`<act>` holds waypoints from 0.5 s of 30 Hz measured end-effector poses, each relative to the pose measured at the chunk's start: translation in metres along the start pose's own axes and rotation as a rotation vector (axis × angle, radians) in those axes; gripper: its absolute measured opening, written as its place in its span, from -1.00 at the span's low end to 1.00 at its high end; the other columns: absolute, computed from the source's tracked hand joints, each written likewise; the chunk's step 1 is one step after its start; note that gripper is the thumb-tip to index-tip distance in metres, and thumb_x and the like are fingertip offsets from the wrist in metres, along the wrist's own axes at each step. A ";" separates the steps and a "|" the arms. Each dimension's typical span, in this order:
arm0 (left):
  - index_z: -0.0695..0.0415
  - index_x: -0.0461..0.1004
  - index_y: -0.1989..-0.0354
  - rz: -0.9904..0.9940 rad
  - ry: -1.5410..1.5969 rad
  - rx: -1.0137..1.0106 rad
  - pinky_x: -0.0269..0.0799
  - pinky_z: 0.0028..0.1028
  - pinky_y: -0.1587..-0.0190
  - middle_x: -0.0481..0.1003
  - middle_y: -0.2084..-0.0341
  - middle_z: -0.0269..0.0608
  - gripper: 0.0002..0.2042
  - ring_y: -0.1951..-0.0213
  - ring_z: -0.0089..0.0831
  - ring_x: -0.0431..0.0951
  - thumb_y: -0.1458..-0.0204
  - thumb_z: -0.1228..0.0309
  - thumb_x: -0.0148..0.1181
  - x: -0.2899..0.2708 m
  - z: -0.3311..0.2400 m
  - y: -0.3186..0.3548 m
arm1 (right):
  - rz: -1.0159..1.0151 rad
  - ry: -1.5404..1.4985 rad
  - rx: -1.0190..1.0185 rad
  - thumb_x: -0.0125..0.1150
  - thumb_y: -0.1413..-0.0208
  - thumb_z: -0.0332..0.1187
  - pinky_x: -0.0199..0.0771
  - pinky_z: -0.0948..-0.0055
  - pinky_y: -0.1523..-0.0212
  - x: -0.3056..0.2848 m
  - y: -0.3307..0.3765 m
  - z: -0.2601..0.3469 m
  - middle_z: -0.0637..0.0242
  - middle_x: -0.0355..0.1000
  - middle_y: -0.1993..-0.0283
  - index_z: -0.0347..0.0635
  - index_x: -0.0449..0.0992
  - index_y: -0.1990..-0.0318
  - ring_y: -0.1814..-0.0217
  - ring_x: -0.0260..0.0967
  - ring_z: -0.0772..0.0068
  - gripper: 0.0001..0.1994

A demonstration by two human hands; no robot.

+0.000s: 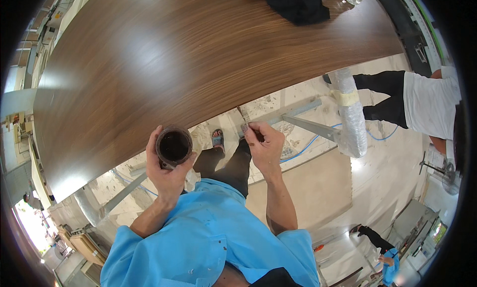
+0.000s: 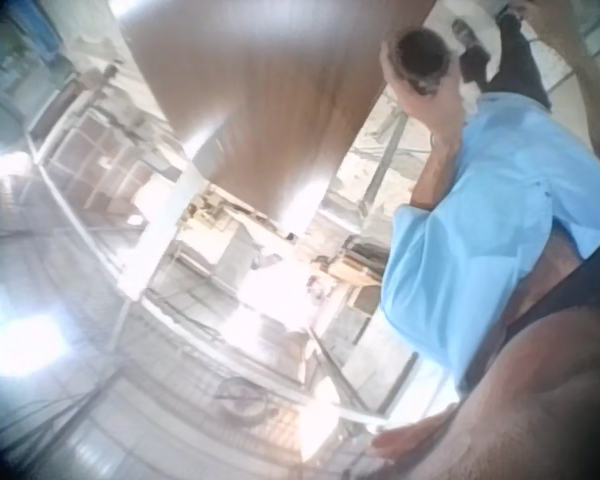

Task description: The person applies a dark liquid finish to the edge of a large wooden tabletop using a small brush and a cloth. They repeatedly dip the brush into a container, apply the finish along the edge, and wipe the surface with a cloth. Another person stands nearby and occasionally touches the table.

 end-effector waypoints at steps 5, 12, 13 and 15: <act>0.26 0.19 -0.27 -0.027 0.029 -0.009 0.46 -0.45 -0.08 0.42 -0.01 -0.10 -0.19 0.00 -0.39 0.50 0.25 0.65 0.45 -0.022 0.008 0.001 | -0.165 -0.009 0.019 0.28 -0.07 -0.45 0.32 0.56 0.53 -0.004 0.004 -0.005 0.30 0.44 0.62 -0.32 0.56 0.38 0.59 0.31 0.64 -0.90; 0.26 0.20 -0.27 -0.079 0.041 -0.009 0.47 -0.45 -0.07 0.43 -0.01 -0.10 -0.20 -0.01 -0.40 0.50 0.25 0.65 0.44 -0.043 0.012 0.005 | 0.175 0.004 -0.174 0.31 -0.02 -0.49 0.43 0.49 0.44 0.078 0.036 0.019 0.23 0.53 0.49 -0.29 0.57 0.34 0.49 0.47 0.51 -0.93; 0.26 0.20 -0.27 -0.087 0.027 -0.008 0.47 -0.44 -0.07 0.43 -0.01 -0.09 -0.20 -0.01 -0.40 0.50 0.25 0.65 0.45 -0.046 0.012 0.005 | 0.142 -0.011 -0.209 0.30 -0.05 -0.48 0.42 0.50 0.48 0.076 0.038 0.023 0.24 0.52 0.53 -0.30 0.57 0.34 0.54 0.45 0.53 -0.93; 0.26 0.20 -0.27 -0.085 0.039 -0.020 0.47 -0.44 -0.07 0.43 -0.01 -0.09 -0.20 -0.01 -0.40 0.50 0.25 0.64 0.45 -0.051 0.015 0.006 | 0.043 -0.039 -0.142 0.29 -0.07 -0.48 0.40 0.51 0.50 0.066 0.037 0.020 0.26 0.51 0.54 -0.32 0.57 0.35 0.56 0.43 0.56 -0.92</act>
Point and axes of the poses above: each hand's wrist, its own y-axis away from the middle knuckle, its own x-axis out of the palm, z = x × y, the point moved 8 cm from there along -y, towards the middle knuckle
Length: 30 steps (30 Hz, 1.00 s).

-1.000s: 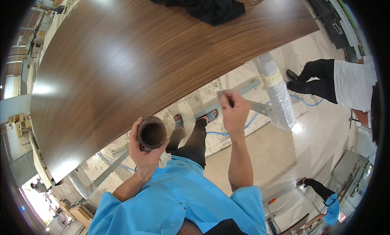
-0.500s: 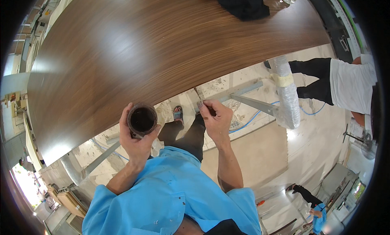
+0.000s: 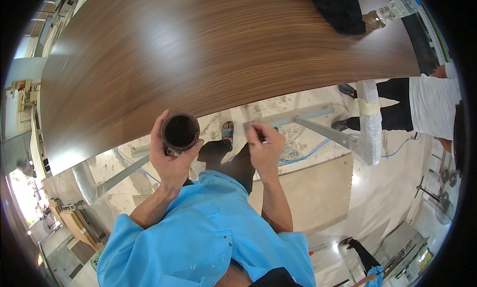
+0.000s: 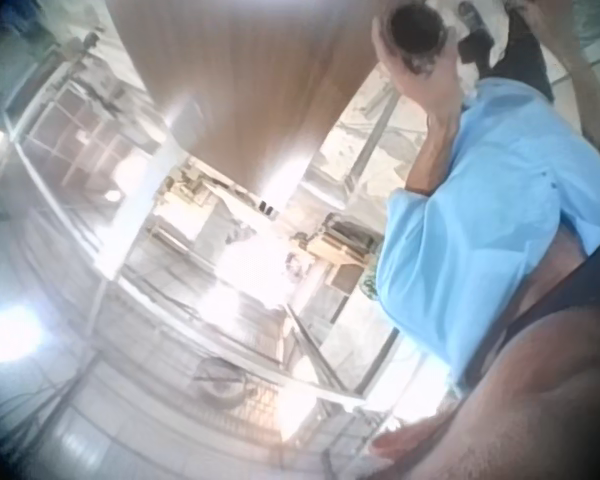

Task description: The person applies a dark liquid finish to the edge of a large wooden tabletop using a small brush and a cloth. They repeatedly dip the brush into a container, apply the finish along the edge, and wipe the surface with a cloth. Another person stands nearby and occasionally touches the table.

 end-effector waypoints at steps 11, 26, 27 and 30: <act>0.28 0.19 -0.27 0.025 0.003 -0.015 0.45 -0.42 -0.10 0.40 -0.06 -0.07 -0.18 -0.04 -0.37 0.49 0.25 0.64 0.46 -0.011 0.010 0.005 | -0.043 0.074 0.047 0.28 -0.07 -0.45 0.32 0.56 0.51 -0.008 0.000 -0.008 0.29 0.46 0.60 -0.32 0.58 0.35 0.57 0.34 0.62 -0.90; 0.24 0.18 -0.29 0.008 0.025 0.023 0.42 -0.45 -0.10 0.41 -0.01 -0.16 -0.23 -0.04 -0.42 0.45 0.17 0.58 0.42 -0.013 0.007 0.005 | -0.042 0.024 0.030 0.32 -0.03 -0.53 0.29 0.62 0.50 0.012 0.007 -0.002 0.37 0.46 0.57 -0.33 0.57 0.36 0.56 0.27 0.69 -0.94; 0.24 0.18 -0.29 0.003 0.021 0.023 0.42 -0.45 -0.10 0.41 -0.01 -0.16 -0.23 -0.04 -0.42 0.45 0.17 0.58 0.42 -0.014 0.007 0.005 | -0.149 -0.012 0.081 0.32 -0.02 -0.53 0.28 0.62 0.51 0.003 0.008 -0.006 0.38 0.46 0.57 -0.33 0.56 0.36 0.56 0.26 0.69 -0.94; 0.27 0.17 -0.28 -0.014 0.031 -0.005 0.42 -0.44 -0.11 0.41 -0.05 -0.11 -0.19 -0.04 -0.40 0.47 0.23 0.63 0.45 -0.017 0.011 0.004 | -0.030 -0.010 0.134 0.32 -0.02 -0.49 0.33 0.53 0.50 0.021 0.011 -0.007 0.31 0.46 0.56 -0.30 0.56 0.38 0.56 0.33 0.59 -0.93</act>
Point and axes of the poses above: each hand's wrist, its own y-axis away from the middle knuckle, its own x-axis out of the palm, z = x × y, the point moved 8 cm from there along -y, towards the middle knuckle
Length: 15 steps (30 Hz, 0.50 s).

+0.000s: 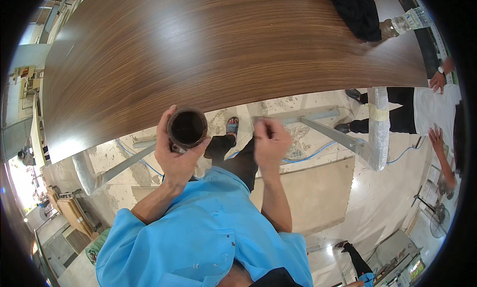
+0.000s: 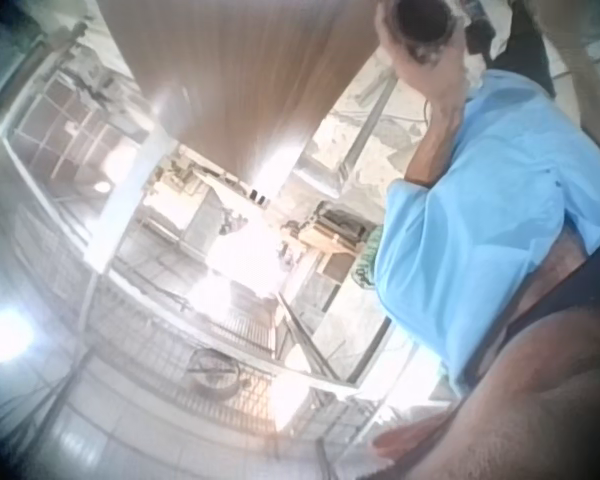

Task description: The person applies a dark liquid finish to the edge of a large wooden tabletop using a small brush and a cloth. They repeatedly dip the brush into a container, apply the finish along the edge, and wipe the surface with a cloth. Another person stands nearby and occasionally touches the table.

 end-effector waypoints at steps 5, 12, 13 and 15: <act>0.26 0.17 -0.28 -0.008 -0.038 -0.022 0.44 -0.44 -0.10 0.41 -0.05 -0.10 -0.17 -0.04 -0.39 0.48 0.26 0.66 0.45 -0.004 0.000 -0.001 | 0.272 0.093 -0.301 0.31 0.04 -0.48 0.41 0.35 0.43 0.056 0.024 0.022 0.13 0.45 0.54 -0.26 0.54 0.39 0.48 0.45 0.18 -0.93; 0.25 0.19 -0.28 -0.001 -0.004 -0.039 0.44 -0.45 -0.10 0.41 -0.04 -0.10 -0.18 -0.03 -0.39 0.48 0.26 0.66 0.45 0.005 0.003 -0.003 | -0.063 0.173 -0.138 0.29 0.00 -0.50 0.38 0.46 0.43 -0.042 -0.028 -0.011 0.20 0.50 0.50 -0.26 0.56 0.41 0.49 0.43 0.43 -0.96; 0.25 0.19 -0.28 -0.006 -0.004 -0.041 0.44 -0.44 -0.10 0.41 -0.04 -0.10 -0.18 -0.03 -0.39 0.48 0.26 0.65 0.45 0.006 0.004 -0.002 | -0.149 0.197 -0.084 0.29 -0.01 -0.49 0.37 0.49 0.43 -0.070 -0.040 -0.014 0.25 0.51 0.49 -0.26 0.56 0.42 0.49 0.40 0.51 -0.96; 0.26 0.18 -0.28 0.036 -0.001 -0.044 0.43 -0.44 -0.10 0.41 -0.04 -0.09 -0.18 -0.04 -0.38 0.47 0.26 0.65 0.45 0.011 0.004 -0.001 | -0.356 0.167 0.120 0.27 -0.05 -0.48 0.34 0.53 0.44 -0.119 -0.062 -0.025 0.35 0.47 0.51 -0.30 0.58 0.34 0.48 0.37 0.60 -0.93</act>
Point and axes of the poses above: each hand's wrist, its own y-axis away from the middle knuckle, its own x-axis out of the palm, z = x × y, the point moved 8 cm from there along -y, towards the middle knuckle
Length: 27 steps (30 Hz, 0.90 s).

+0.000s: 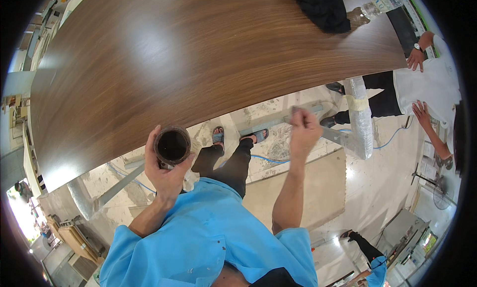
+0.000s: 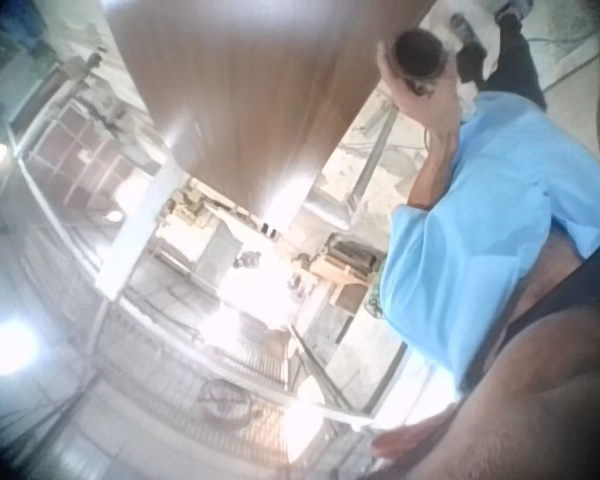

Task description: The person applies a dark liquid finish to the edge of a large wooden tabletop using a small brush and a cloth. They repeatedly dip the brush into a container, apply the finish along the edge, and wipe the surface with a cloth. Another person stands nearby and occasionally touches the table.

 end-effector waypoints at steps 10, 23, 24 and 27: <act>0.28 0.14 -0.29 0.195 0.197 0.172 0.39 -0.42 -0.12 0.42 -0.03 -0.08 -0.16 -0.05 -0.36 0.47 0.23 0.64 0.47 0.075 -0.025 0.009 | 0.455 -0.608 0.041 0.09 -0.24 -0.45 0.44 0.60 0.25 0.045 0.110 0.010 0.38 0.47 0.37 -0.32 0.41 -0.14 0.29 0.43 0.60 -0.67; 0.27 0.10 -0.30 0.320 0.191 0.164 0.33 -0.40 -0.17 0.36 -0.10 -0.09 -0.15 -0.09 -0.37 0.43 0.22 0.58 0.47 0.139 -0.051 0.013 | 0.223 -0.728 0.476 0.34 0.12 -0.61 0.45 0.44 -0.04 0.002 0.076 -0.029 0.21 0.45 -0.09 -0.36 0.33 -0.23 -0.03 0.43 0.40 -0.35; 0.26 0.10 -0.30 0.292 0.152 0.190 0.35 -0.39 -0.17 0.39 -0.06 -0.10 -0.14 -0.08 -0.36 0.44 0.24 0.63 0.46 0.137 -0.055 0.011 | 0.138 -0.395 0.244 0.24 0.12 -0.65 0.46 0.42 -0.02 -0.025 0.038 -0.015 0.15 0.43 -0.11 -0.39 0.34 -0.22 -0.02 0.44 0.35 -0.38; 0.25 0.09 -0.31 0.281 0.133 0.195 0.34 -0.39 -0.17 0.37 -0.07 -0.10 -0.12 -0.08 -0.36 0.44 0.25 0.64 0.47 0.128 -0.060 0.003 | -0.185 -0.102 -0.502 0.15 0.06 -0.59 0.37 0.33 -0.15 -0.078 -0.045 0.066 0.08 0.48 -0.07 -0.36 0.41 -0.16 -0.16 0.39 0.27 -0.48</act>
Point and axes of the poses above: each hand's wrist, its own y-axis away from the middle knuckle, its own x-axis out of the palm, z = x × y, the point moved 8 cm from there along -y, towards the middle knuckle
